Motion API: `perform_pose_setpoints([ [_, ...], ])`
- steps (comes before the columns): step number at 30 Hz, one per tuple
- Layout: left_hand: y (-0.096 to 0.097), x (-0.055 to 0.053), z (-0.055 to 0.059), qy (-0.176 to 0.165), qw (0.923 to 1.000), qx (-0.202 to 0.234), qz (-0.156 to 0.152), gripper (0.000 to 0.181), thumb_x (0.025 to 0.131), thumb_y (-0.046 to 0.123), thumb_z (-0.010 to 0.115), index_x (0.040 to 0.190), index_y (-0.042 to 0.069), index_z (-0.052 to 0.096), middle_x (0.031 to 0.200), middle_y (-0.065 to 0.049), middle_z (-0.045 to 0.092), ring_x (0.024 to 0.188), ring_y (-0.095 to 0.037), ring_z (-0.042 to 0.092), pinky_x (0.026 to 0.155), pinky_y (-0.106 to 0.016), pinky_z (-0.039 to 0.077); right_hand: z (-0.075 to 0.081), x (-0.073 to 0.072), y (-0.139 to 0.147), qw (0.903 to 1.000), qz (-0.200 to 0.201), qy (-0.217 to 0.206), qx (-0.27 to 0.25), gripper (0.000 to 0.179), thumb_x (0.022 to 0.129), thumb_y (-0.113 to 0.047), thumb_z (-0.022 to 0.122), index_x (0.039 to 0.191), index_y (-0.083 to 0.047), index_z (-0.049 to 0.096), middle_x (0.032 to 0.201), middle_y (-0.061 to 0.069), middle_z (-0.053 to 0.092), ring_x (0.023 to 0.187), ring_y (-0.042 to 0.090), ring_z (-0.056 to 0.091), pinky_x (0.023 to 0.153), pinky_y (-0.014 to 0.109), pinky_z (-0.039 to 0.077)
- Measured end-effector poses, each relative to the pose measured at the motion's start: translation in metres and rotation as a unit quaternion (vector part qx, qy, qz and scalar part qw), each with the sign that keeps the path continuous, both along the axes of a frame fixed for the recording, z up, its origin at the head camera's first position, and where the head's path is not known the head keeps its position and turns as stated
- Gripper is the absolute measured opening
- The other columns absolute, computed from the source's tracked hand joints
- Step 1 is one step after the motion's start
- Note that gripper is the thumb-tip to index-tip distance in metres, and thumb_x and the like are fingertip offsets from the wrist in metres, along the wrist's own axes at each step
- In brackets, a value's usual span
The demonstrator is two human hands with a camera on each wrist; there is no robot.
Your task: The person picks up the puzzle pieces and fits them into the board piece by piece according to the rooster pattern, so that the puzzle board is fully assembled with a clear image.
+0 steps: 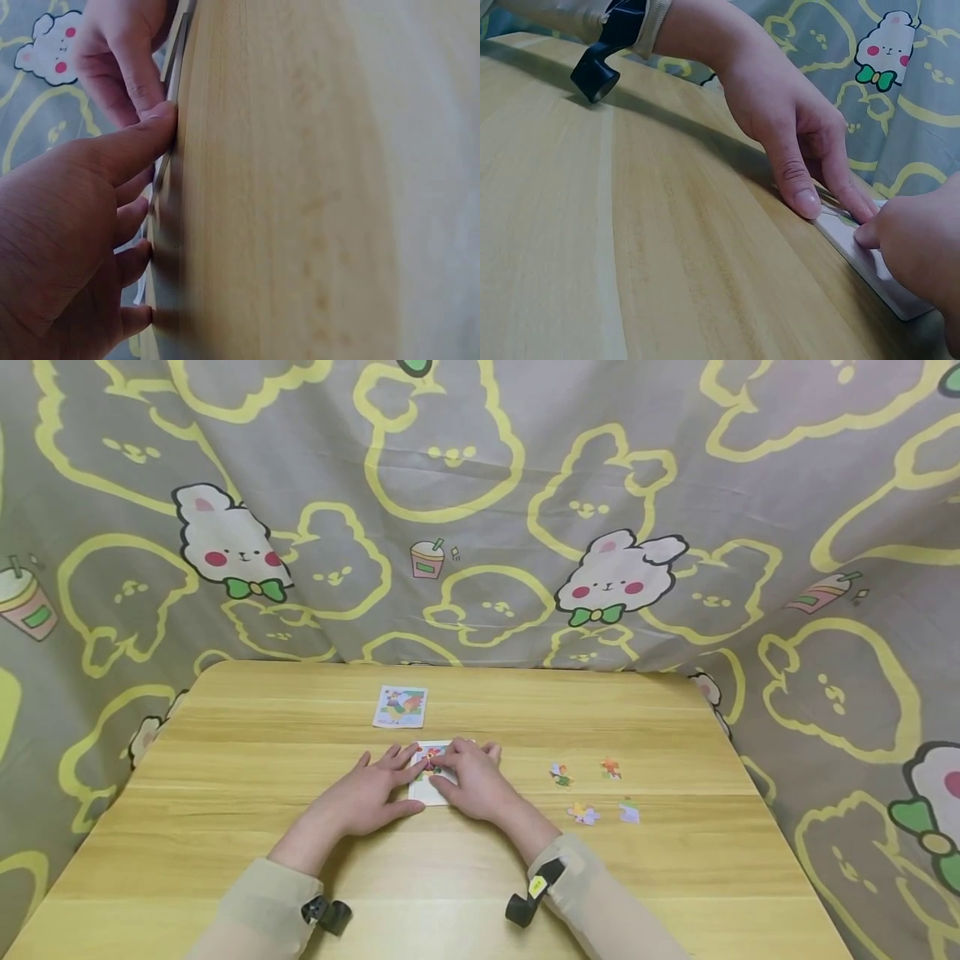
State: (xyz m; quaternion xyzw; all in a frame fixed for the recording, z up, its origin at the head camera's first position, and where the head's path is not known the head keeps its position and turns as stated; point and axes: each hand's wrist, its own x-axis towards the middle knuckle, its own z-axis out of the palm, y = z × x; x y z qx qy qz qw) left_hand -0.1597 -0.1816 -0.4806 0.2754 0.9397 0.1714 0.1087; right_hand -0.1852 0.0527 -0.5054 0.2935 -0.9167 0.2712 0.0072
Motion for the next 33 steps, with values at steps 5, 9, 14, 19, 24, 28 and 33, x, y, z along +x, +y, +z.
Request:
perform_pose_setpoints([
  [5,0.000,0.000,-0.001,0.006,1.0000,-0.004,-0.003,0.073,0.103,0.054,0.064,0.162,0.016,0.046,0.172,-0.012,0.029,0.156,-0.042,0.026,0.118,-0.076,0.019,-0.002,0.000,0.001,0.9999,0.000,0.014,0.007,0.036,0.102,-0.036,0.072,0.131,-0.015,0.077,0.101,-0.008,0.056,0.096,0.011,0.053,0.097,0.052,0.028],
  [9,0.000,0.000,-0.001,0.005,1.0000,-0.005,-0.005,0.073,0.103,0.055,0.063,0.163,0.017,0.045,0.171,-0.011,0.029,0.156,-0.041,0.025,0.118,-0.075,0.019,-0.003,0.001,0.001,0.9999,-0.003,0.016,0.001,0.036,0.102,-0.036,0.073,0.130,-0.015,0.077,0.099,-0.009,0.055,0.093,0.010,0.052,0.096,0.052,0.028],
  [14,0.001,0.000,0.000,-0.002,1.0000,-0.001,-0.003,0.073,0.103,0.055,0.064,0.163,0.017,0.045,0.172,-0.011,0.029,0.157,-0.040,0.024,0.118,-0.075,0.019,-0.004,0.001,0.002,0.9998,-0.007,0.021,-0.002,0.034,0.102,-0.037,0.072,0.129,-0.016,0.078,0.100,-0.009,0.056,0.094,0.011,0.053,0.097,0.054,0.028],
  [19,0.001,-0.001,-0.001,-0.005,1.0000,0.002,0.000,0.073,0.103,0.055,0.064,0.162,0.017,0.046,0.172,-0.011,0.029,0.157,-0.041,0.024,0.118,-0.076,0.018,-0.002,0.000,0.004,0.9999,0.002,0.011,-0.005,0.035,0.103,-0.037,0.072,0.130,-0.015,0.078,0.102,-0.007,0.058,0.094,0.011,0.054,0.097,0.053,0.026],
  [24,0.000,-0.002,-0.001,-0.006,1.0000,-0.001,0.001,0.073,0.103,0.056,0.063,0.162,0.018,0.046,0.172,-0.011,0.028,0.157,-0.041,0.024,0.118,-0.075,0.017,0.004,0.001,0.010,0.9997,0.015,-0.003,-0.021,0.036,0.102,-0.034,0.073,0.131,-0.014,0.076,0.108,-0.005,0.062,0.100,0.010,0.058,0.101,0.054,0.025],
  [28,0.000,-0.001,0.000,-0.010,0.9999,-0.004,0.006,0.072,0.103,0.056,0.063,0.162,0.018,0.046,0.173,-0.010,0.027,0.157,-0.040,0.023,0.119,-0.074,0.016,0.010,0.003,0.016,0.9988,0.028,-0.013,-0.038,0.037,0.101,-0.033,0.073,0.132,-0.013,0.075,0.112,-0.002,0.065,0.097,0.011,0.059,0.101,0.052,0.026],
  [33,-0.001,-0.001,-0.001,-0.011,0.9999,-0.003,0.009,0.072,0.103,0.057,0.062,0.162,0.018,0.047,0.173,-0.009,0.027,0.157,-0.040,0.023,0.120,-0.074,0.016,0.018,0.008,0.026,0.9962,0.052,-0.026,-0.065,0.038,0.101,-0.028,0.073,0.133,-0.008,0.073,0.117,0.003,0.068,0.093,0.018,0.059,0.098,0.050,0.025],
])
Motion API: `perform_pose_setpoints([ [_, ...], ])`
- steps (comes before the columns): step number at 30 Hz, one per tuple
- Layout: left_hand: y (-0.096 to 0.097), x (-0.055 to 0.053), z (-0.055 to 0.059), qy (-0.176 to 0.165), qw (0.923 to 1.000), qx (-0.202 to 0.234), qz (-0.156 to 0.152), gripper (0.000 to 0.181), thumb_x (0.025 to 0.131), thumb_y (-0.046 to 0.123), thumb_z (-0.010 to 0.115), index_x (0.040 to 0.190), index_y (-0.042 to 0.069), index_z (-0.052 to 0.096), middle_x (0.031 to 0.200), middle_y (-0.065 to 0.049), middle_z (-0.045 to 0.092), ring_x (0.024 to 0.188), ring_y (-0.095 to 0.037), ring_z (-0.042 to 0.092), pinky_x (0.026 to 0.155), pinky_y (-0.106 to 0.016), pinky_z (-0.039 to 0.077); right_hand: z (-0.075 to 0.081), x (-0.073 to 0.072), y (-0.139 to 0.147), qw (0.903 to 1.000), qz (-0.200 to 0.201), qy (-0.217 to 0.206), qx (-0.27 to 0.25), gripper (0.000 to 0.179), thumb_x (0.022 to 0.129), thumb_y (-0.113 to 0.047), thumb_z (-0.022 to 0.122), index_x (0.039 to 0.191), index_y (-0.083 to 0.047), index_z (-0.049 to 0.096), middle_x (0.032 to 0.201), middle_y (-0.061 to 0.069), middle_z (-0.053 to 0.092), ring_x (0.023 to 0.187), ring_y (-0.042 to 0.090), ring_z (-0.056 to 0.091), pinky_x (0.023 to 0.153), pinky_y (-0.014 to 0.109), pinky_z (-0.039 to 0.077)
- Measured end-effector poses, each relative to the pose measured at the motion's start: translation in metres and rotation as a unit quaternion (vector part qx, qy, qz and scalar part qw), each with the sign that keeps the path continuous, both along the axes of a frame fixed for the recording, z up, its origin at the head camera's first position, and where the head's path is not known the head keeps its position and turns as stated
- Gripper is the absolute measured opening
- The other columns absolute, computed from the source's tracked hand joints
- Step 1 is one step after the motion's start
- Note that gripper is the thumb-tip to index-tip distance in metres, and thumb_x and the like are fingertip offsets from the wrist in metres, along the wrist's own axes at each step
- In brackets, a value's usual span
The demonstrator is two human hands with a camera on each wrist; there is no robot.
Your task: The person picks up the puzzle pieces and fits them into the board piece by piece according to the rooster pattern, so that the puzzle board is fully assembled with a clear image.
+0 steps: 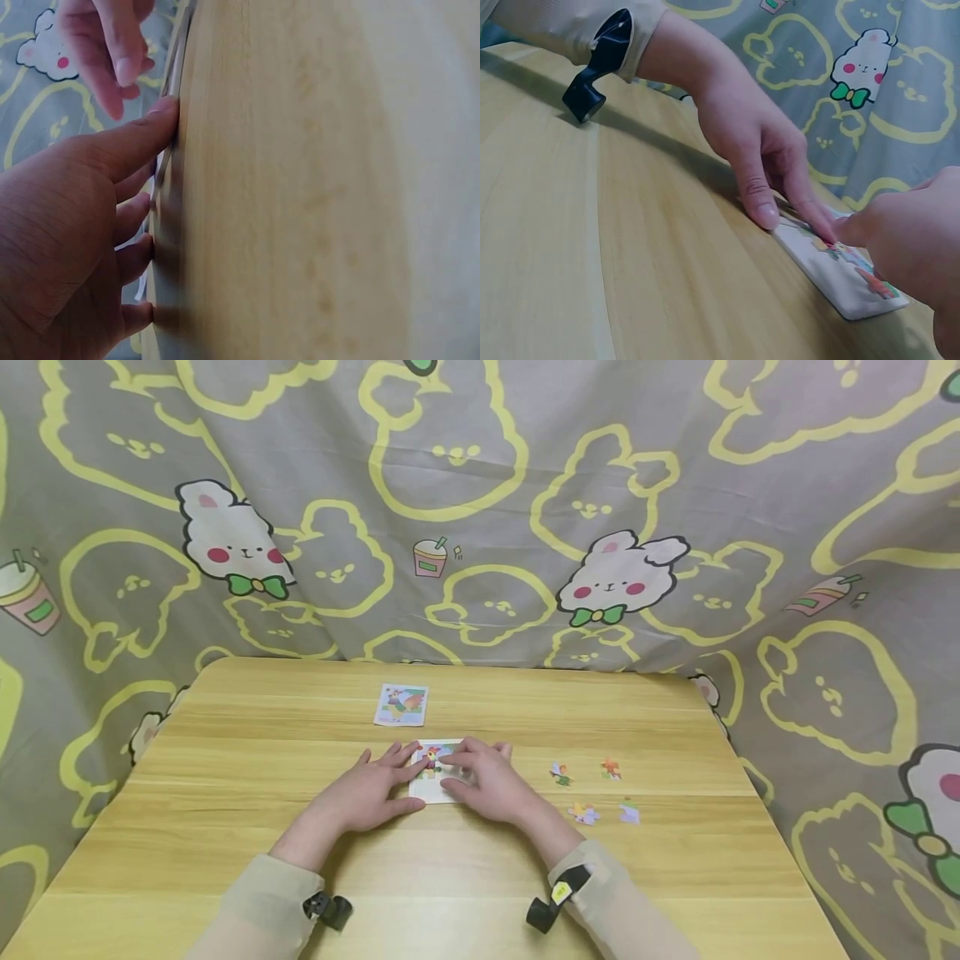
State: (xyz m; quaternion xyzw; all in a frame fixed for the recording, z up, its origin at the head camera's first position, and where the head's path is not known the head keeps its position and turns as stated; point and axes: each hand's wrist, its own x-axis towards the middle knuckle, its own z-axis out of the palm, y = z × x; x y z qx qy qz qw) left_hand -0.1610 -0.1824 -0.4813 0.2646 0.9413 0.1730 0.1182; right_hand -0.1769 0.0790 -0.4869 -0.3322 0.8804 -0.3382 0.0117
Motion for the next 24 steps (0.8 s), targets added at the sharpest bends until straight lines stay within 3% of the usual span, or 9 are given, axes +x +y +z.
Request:
perform_pose_setpoints([
  [6,0.001,0.000,0.000,-0.003,1.0000,0.000,0.000,0.073,0.103,0.057,0.063,0.162,0.018,0.047,0.173,-0.009,0.027,0.157,-0.040,0.022,0.120,-0.073,0.015,0.006,0.005,0.017,0.9995,0.018,0.004,-0.026,0.038,0.101,-0.024,0.075,0.134,-0.005,0.073,0.121,0.003,0.070,0.090,0.024,0.062,0.093,0.049,0.024],
  [11,0.001,0.000,0.001,-0.003,1.0000,-0.001,0.001,0.073,0.103,0.057,0.063,0.162,0.017,0.047,0.173,-0.010,0.025,0.157,-0.040,0.022,0.121,-0.073,0.014,0.011,0.008,0.036,0.9989,0.023,0.004,-0.040,0.037,0.101,-0.021,0.075,0.133,-0.004,0.072,0.119,0.006,0.070,0.098,0.024,0.064,0.093,0.050,0.023],
  [15,0.000,0.000,0.003,-0.003,1.0000,0.004,0.003,0.073,0.102,0.055,0.065,0.161,0.016,0.047,0.173,-0.011,0.026,0.157,-0.041,0.023,0.120,-0.073,0.014,0.016,0.011,0.052,0.9990,0.015,0.000,-0.042,0.036,0.101,-0.021,0.075,0.131,-0.002,0.072,0.122,0.007,0.070,0.107,0.025,0.064,0.095,0.049,0.024],
  [24,0.001,0.000,0.001,-0.005,1.0000,0.006,0.001,0.074,0.102,0.055,0.065,0.162,0.017,0.046,0.174,-0.010,0.024,0.158,-0.040,0.022,0.121,-0.072,0.012,0.017,0.017,0.089,0.9993,-0.006,0.014,-0.034,0.036,0.098,-0.020,0.078,0.130,-0.004,0.073,0.118,0.005,0.071,0.105,0.027,0.064,0.091,0.047,0.024],
])
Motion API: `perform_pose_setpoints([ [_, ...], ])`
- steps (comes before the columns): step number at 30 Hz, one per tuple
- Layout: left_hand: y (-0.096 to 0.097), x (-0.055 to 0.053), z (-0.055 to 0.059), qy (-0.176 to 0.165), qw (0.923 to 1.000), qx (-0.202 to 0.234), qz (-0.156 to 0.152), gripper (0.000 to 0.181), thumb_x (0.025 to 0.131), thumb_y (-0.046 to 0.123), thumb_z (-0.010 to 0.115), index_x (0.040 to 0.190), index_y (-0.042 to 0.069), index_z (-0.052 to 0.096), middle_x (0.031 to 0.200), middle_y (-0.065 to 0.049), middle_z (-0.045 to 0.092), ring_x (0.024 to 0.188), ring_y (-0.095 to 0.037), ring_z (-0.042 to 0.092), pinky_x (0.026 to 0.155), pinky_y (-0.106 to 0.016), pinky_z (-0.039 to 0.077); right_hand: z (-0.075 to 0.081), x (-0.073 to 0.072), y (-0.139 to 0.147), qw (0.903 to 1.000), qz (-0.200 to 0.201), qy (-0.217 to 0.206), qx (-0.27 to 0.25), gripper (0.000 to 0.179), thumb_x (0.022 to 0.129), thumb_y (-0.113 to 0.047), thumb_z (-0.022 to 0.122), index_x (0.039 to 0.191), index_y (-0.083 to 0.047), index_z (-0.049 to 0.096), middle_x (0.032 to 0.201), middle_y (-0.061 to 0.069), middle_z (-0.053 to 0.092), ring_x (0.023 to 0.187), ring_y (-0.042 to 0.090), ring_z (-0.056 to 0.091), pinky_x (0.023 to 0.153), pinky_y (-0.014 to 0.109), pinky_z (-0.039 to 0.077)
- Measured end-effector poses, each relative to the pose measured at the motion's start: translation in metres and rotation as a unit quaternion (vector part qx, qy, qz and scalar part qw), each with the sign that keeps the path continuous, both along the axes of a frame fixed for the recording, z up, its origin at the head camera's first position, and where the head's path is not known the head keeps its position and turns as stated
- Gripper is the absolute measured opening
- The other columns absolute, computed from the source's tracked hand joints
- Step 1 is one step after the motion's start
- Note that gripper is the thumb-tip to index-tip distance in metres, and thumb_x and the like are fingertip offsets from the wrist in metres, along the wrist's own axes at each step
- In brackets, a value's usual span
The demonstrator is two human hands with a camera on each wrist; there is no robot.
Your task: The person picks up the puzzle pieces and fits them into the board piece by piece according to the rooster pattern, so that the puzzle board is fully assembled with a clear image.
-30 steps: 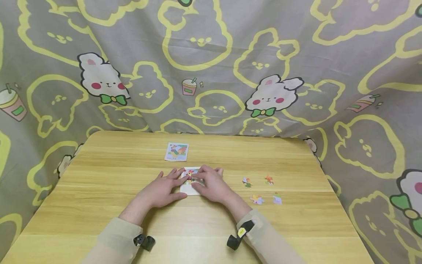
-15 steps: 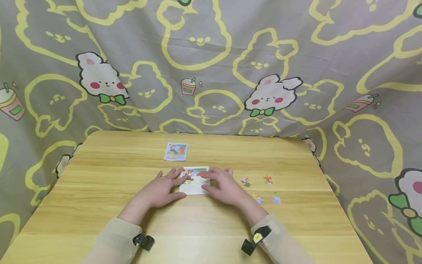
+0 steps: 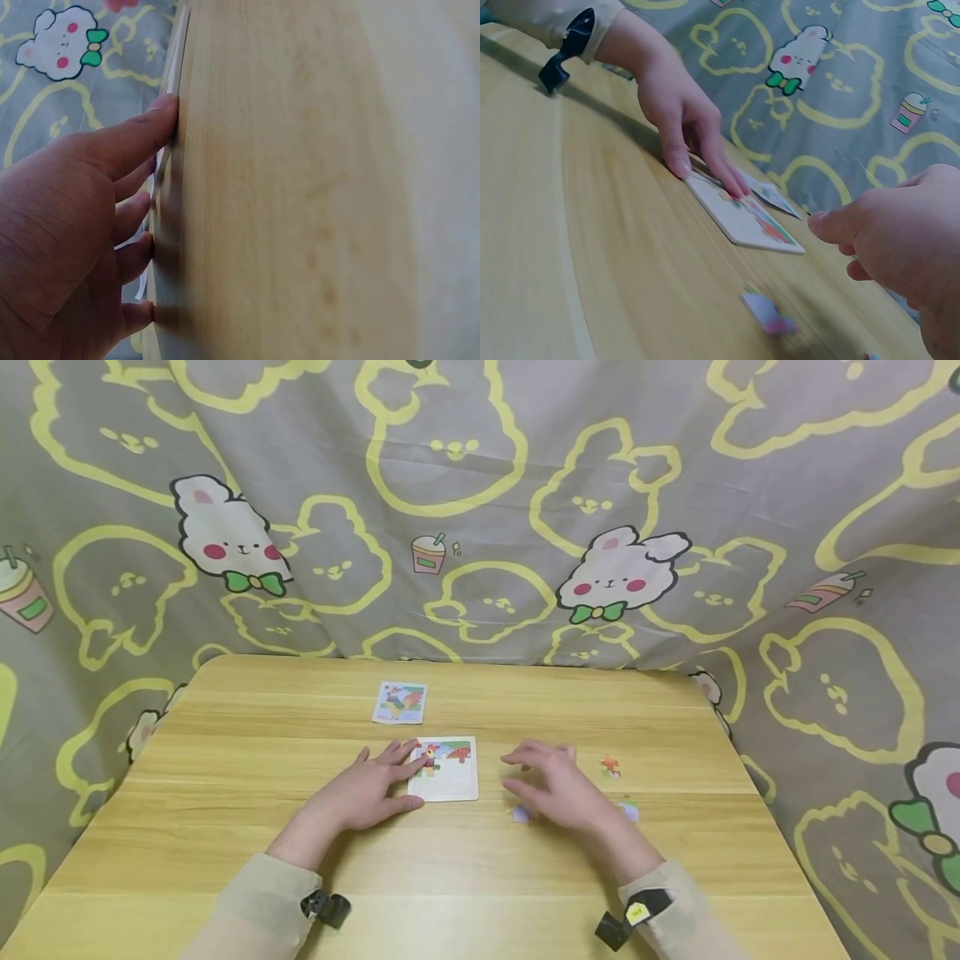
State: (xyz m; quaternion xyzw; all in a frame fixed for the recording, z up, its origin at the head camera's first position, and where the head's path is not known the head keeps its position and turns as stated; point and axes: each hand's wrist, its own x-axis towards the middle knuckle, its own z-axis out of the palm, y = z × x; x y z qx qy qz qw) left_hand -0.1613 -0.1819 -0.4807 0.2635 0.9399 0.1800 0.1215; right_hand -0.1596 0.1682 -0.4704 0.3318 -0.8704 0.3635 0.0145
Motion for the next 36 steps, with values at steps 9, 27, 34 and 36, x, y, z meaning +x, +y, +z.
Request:
perform_pose_setpoints([
  [9,0.000,0.000,0.002,-0.002,1.0000,0.000,0.002,0.074,0.102,0.054,0.066,0.162,0.017,0.045,0.174,-0.009,0.023,0.158,-0.040,0.021,0.122,-0.072,0.012,-0.002,0.002,0.029,0.9993,-0.027,-0.013,0.024,0.039,0.098,-0.023,0.079,0.132,-0.004,0.072,0.122,0.006,0.070,0.103,0.026,0.063,0.090,0.044,0.025],
  [27,0.001,0.000,0.002,-0.002,1.0000,0.001,0.004,0.074,0.102,0.055,0.066,0.162,0.017,0.046,0.174,-0.009,0.025,0.158,-0.039,0.021,0.122,-0.072,0.012,-0.020,-0.004,0.078,0.9904,-0.107,-0.036,0.079,0.044,0.092,-0.024,0.086,0.129,-0.005,0.073,0.118,0.000,0.066,0.106,0.021,0.058,0.089,0.048,0.019],
  [34,0.001,0.001,0.002,-0.003,1.0000,0.002,0.005,0.074,0.102,0.054,0.066,0.162,0.017,0.047,0.174,-0.008,0.024,0.158,-0.040,0.022,0.122,-0.071,0.012,-0.024,-0.006,0.083,0.9880,-0.119,-0.059,0.079,0.042,0.092,-0.026,0.085,0.128,-0.007,0.073,0.112,0.000,0.062,0.094,0.020,0.052,0.083,0.046,0.017],
  [36,0.001,0.001,0.002,-0.004,1.0000,0.005,0.006,0.074,0.101,0.054,0.067,0.162,0.017,0.047,0.174,-0.009,0.025,0.158,-0.040,0.022,0.122,-0.071,0.012,-0.025,-0.007,0.084,0.9878,-0.118,-0.069,0.074,0.040,0.093,-0.026,0.085,0.127,-0.009,0.073,0.113,0.000,0.062,0.096,0.021,0.053,0.084,0.046,0.017],
])
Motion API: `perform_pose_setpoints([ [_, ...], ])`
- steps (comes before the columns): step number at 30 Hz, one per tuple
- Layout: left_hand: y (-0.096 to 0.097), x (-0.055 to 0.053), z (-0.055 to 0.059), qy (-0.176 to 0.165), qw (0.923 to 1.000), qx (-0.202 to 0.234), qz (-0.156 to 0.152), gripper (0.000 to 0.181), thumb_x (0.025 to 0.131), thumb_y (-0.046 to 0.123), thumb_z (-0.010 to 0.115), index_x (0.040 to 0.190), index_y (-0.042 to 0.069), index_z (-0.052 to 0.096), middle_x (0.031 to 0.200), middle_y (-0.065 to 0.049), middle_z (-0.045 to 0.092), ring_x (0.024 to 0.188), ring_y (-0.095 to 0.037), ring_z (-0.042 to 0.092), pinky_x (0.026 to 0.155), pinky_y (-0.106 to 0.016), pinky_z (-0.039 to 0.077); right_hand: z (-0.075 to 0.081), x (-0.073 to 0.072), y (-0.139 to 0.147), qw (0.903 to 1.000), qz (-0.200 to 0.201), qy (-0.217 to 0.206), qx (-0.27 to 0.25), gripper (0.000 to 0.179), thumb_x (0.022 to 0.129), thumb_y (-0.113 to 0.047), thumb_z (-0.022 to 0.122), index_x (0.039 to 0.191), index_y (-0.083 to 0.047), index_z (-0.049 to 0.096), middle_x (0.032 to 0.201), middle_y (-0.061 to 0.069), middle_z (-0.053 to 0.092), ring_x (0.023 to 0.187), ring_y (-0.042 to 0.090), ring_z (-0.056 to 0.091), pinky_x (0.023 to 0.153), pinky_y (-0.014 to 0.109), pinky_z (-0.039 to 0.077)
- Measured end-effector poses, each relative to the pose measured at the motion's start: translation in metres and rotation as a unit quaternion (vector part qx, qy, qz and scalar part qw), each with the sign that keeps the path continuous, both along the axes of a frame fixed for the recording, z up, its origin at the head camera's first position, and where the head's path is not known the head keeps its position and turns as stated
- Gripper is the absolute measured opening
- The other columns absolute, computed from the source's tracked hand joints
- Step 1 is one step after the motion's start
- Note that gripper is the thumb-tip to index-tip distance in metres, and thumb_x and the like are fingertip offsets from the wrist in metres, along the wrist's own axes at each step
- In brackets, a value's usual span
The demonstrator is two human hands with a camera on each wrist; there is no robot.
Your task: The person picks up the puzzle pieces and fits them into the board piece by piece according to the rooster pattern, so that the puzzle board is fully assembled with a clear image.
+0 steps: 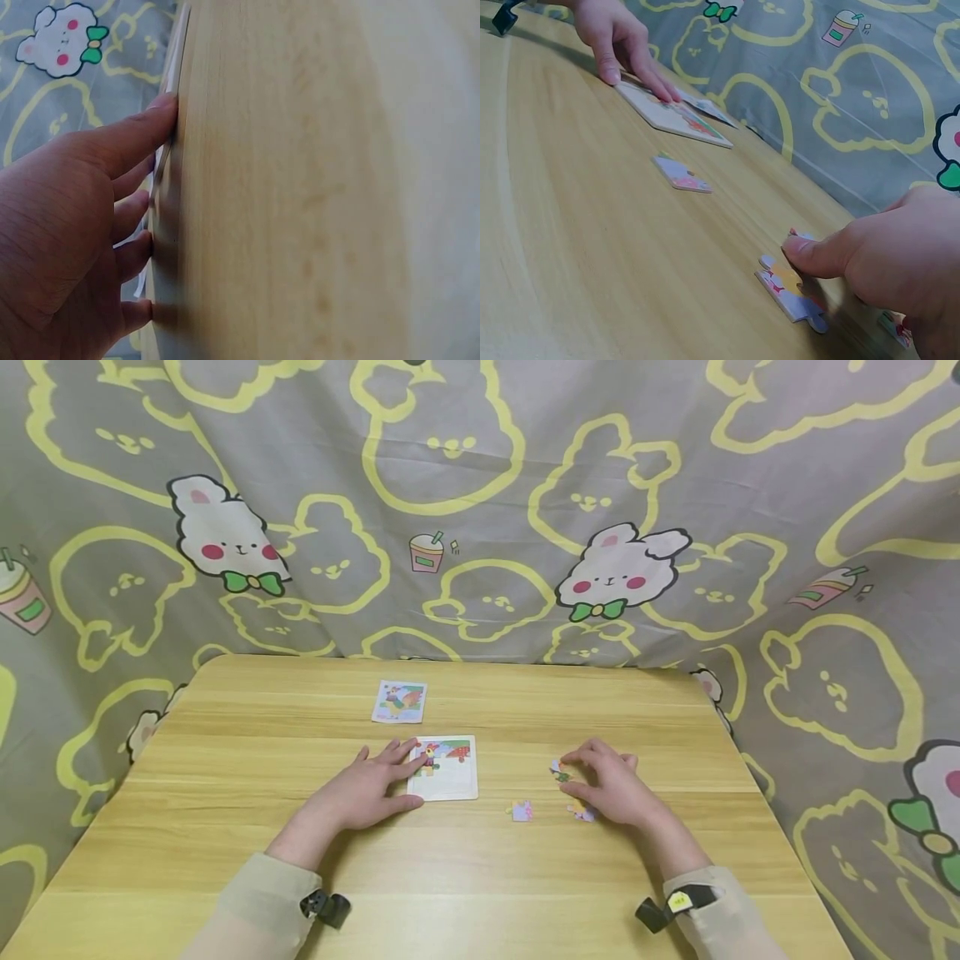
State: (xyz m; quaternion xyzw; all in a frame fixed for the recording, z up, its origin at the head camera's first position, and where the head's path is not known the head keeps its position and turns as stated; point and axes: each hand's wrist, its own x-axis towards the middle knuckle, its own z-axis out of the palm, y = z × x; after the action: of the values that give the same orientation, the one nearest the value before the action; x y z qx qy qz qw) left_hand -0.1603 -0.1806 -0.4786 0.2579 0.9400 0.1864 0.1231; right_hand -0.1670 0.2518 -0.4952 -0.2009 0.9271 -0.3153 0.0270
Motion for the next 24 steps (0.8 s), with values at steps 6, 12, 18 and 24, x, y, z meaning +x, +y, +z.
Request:
perform_pose_setpoints([
  [6,0.0004,0.0002,0.0002,0.000,1.0000,0.003,0.000,0.073,0.101,0.054,0.067,0.162,0.017,0.047,0.173,-0.009,0.026,0.158,-0.040,0.022,0.121,-0.072,0.012,0.0004,-0.0015,-0.0010,0.9998,-0.004,-0.015,-0.008,0.035,0.093,-0.024,0.085,0.121,-0.011,0.068,0.110,-0.003,0.065,0.103,0.022,0.058,0.091,0.050,0.020],
  [12,0.0005,-0.0001,0.0005,0.002,1.0000,0.002,0.003,0.073,0.101,0.054,0.067,0.161,0.017,0.047,0.173,-0.009,0.026,0.158,-0.039,0.022,0.121,-0.072,0.012,0.0028,-0.0012,-0.0033,0.9993,-0.004,-0.024,-0.026,0.033,0.093,-0.020,0.085,0.116,-0.012,0.063,0.088,-0.008,0.063,0.074,0.016,0.052,0.088,0.046,0.024],
  [18,0.0008,-0.0002,0.0003,0.000,1.0000,0.004,0.003,0.073,0.101,0.054,0.067,0.161,0.017,0.047,0.173,-0.009,0.026,0.158,-0.039,0.021,0.121,-0.072,0.012,0.0017,-0.0001,-0.0033,0.9983,0.001,-0.018,-0.055,0.029,0.094,-0.014,0.083,0.118,-0.007,0.068,0.086,-0.008,0.063,0.072,0.011,0.055,0.068,0.029,0.047],
  [24,0.0003,0.0001,-0.0011,0.002,1.0000,0.002,0.001,0.073,0.102,0.054,0.066,0.162,0.017,0.047,0.174,-0.009,0.025,0.158,-0.040,0.021,0.122,-0.072,0.012,-0.0027,0.0002,-0.0034,0.9969,0.004,-0.001,-0.078,0.033,0.093,-0.014,0.083,0.123,-0.002,0.074,0.084,-0.010,0.070,0.068,0.008,0.061,0.061,0.026,0.053],
])
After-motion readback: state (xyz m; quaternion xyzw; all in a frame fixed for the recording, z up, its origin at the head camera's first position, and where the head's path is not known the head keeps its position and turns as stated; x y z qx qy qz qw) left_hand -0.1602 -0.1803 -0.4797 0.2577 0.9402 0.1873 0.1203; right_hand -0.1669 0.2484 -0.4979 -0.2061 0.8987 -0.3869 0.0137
